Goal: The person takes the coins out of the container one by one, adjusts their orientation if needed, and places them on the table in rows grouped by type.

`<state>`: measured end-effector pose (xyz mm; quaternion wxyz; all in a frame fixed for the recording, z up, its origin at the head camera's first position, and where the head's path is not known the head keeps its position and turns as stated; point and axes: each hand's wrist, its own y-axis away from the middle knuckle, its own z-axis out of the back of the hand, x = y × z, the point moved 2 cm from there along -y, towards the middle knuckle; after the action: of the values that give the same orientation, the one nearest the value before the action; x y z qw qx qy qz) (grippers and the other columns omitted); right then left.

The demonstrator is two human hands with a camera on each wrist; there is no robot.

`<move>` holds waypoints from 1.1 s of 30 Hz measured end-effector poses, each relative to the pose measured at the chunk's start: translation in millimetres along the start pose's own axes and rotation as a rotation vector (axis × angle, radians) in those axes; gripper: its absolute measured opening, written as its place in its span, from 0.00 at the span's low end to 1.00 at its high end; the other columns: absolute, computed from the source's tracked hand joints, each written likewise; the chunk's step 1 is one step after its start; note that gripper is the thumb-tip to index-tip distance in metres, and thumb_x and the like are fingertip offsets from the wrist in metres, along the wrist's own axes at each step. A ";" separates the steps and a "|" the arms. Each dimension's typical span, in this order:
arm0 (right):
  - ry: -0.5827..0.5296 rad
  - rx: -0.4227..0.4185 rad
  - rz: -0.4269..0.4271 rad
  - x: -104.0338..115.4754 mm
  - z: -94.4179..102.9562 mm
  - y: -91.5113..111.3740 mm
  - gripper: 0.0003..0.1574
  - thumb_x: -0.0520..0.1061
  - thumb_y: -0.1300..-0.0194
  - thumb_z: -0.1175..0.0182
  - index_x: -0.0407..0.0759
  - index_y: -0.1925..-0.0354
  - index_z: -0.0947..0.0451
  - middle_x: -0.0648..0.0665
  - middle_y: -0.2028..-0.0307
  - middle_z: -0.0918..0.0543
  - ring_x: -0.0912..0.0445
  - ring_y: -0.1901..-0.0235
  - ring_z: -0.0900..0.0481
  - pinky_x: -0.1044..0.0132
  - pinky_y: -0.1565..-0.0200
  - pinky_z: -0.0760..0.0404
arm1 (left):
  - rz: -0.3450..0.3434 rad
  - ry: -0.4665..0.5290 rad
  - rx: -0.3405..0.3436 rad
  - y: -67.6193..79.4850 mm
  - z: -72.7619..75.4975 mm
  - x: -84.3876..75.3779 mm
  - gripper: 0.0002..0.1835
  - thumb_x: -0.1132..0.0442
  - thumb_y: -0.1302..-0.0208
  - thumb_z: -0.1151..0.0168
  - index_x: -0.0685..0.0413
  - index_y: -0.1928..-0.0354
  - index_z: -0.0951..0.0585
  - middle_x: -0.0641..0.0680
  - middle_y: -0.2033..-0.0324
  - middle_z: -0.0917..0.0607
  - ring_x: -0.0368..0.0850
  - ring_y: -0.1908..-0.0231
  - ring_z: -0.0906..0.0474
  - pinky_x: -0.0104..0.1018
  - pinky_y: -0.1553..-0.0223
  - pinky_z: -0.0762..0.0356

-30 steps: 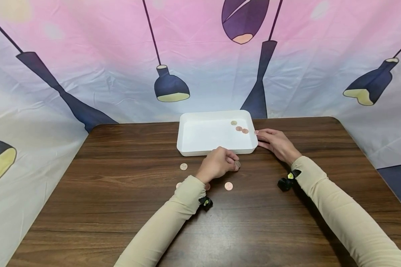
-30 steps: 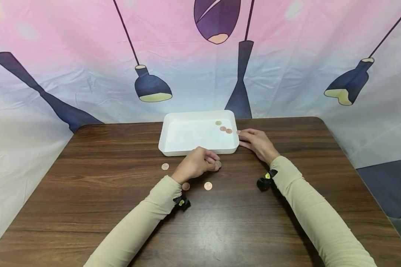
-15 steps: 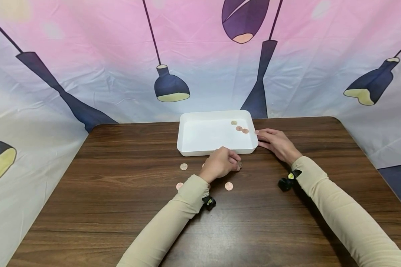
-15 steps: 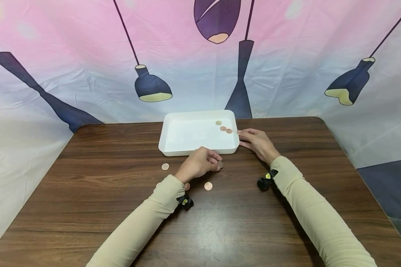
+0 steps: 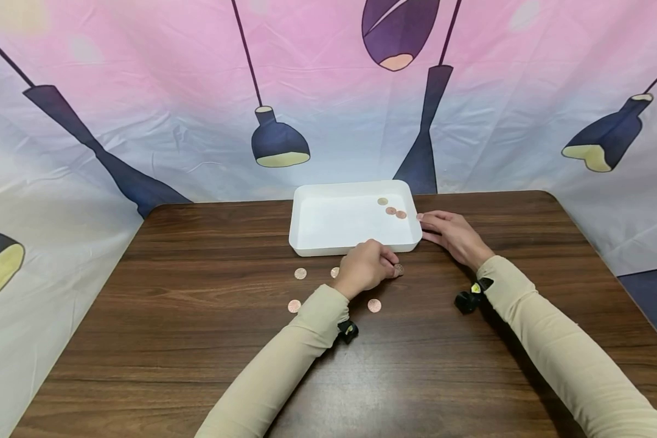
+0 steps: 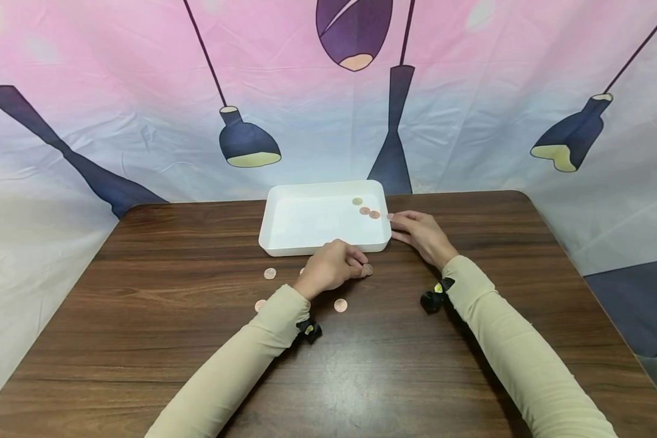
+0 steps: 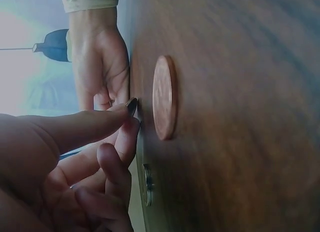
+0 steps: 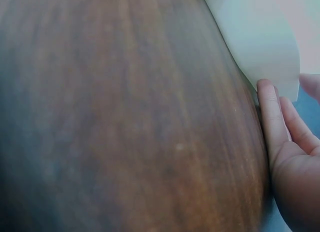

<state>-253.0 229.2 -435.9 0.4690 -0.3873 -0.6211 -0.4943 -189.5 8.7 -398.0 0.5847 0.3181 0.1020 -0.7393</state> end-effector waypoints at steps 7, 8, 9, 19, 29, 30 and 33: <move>-0.005 -0.001 0.000 0.7 0.1 0.0 0.30 0.49 0.19 0.42 0.28 0.33 0.33 0.36 0.28 0.33 0.60 0.41 0.21 0.69 0.40 0.19 | -0.002 -0.075 -0.027 0.8 0.8 -3.5 0.04 0.55 0.35 0.24 0.37 0.59 0.07 0.35 0.70 0.09 0.37 0.63 0.15 0.38 0.64 0.21; -0.005 -0.001 -0.001 0.8 0.0 -0.1 0.30 0.50 0.19 0.41 0.29 0.33 0.33 0.36 0.28 0.34 0.60 0.41 0.22 0.69 0.40 0.19 | 0.001 -0.069 -0.023 0.9 0.8 -3.5 0.04 0.56 0.34 0.25 0.37 0.59 0.08 0.36 0.69 0.09 0.36 0.63 0.15 0.38 0.63 0.21; -0.004 0.000 -0.002 0.9 0.0 -0.3 0.30 0.50 0.19 0.41 0.29 0.33 0.33 0.36 0.28 0.34 0.59 0.41 0.22 0.69 0.40 0.19 | 0.003 -0.058 -0.016 1.0 0.9 -3.5 0.04 0.57 0.34 0.25 0.38 0.58 0.08 0.36 0.69 0.09 0.36 0.63 0.15 0.38 0.62 0.21; -0.009 -0.002 0.005 0.0 -0.2 0.0 0.29 0.49 0.19 0.41 0.28 0.34 0.32 0.38 0.31 0.31 0.61 0.43 0.20 0.70 0.41 0.19 | -0.045 0.086 0.061 2.9 0.8 -3.3 0.05 0.61 0.30 0.29 0.45 0.55 0.08 0.40 0.67 0.09 0.31 0.65 0.17 0.32 0.57 0.22; -0.009 -0.006 0.014 -0.4 0.4 0.1 0.31 0.49 0.19 0.41 0.26 0.33 0.33 0.38 0.33 0.29 0.60 0.43 0.20 0.70 0.41 0.19 | -0.191 0.200 0.068 16.1 23.7 3.3 0.11 0.57 0.25 0.35 0.51 0.48 0.10 0.47 0.62 0.10 0.40 0.67 0.17 0.32 0.62 0.22; -0.005 -0.005 0.013 -0.6 0.3 -0.2 0.32 0.49 0.19 0.40 0.27 0.33 0.33 0.38 0.33 0.29 0.60 0.43 0.21 0.70 0.41 0.19 | -0.203 0.211 0.065 18.1 29.3 4.9 0.12 0.57 0.24 0.36 0.51 0.47 0.10 0.48 0.61 0.10 0.41 0.66 0.16 0.32 0.62 0.22; -0.001 -0.005 0.007 -1.6 0.5 -1.2 0.31 0.50 0.20 0.40 0.28 0.33 0.32 0.37 0.32 0.29 0.60 0.42 0.21 0.69 0.41 0.19 | -0.223 0.261 0.055 24.1 48.1 10.0 0.14 0.57 0.23 0.37 0.55 0.44 0.12 0.52 0.56 0.10 0.50 0.64 0.13 0.34 0.63 0.19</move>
<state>-253.8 229.5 -437.7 0.4694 -0.3908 -0.6188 -0.4940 -185.1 -31.6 -361.1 0.4717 0.4140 0.1914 -0.7547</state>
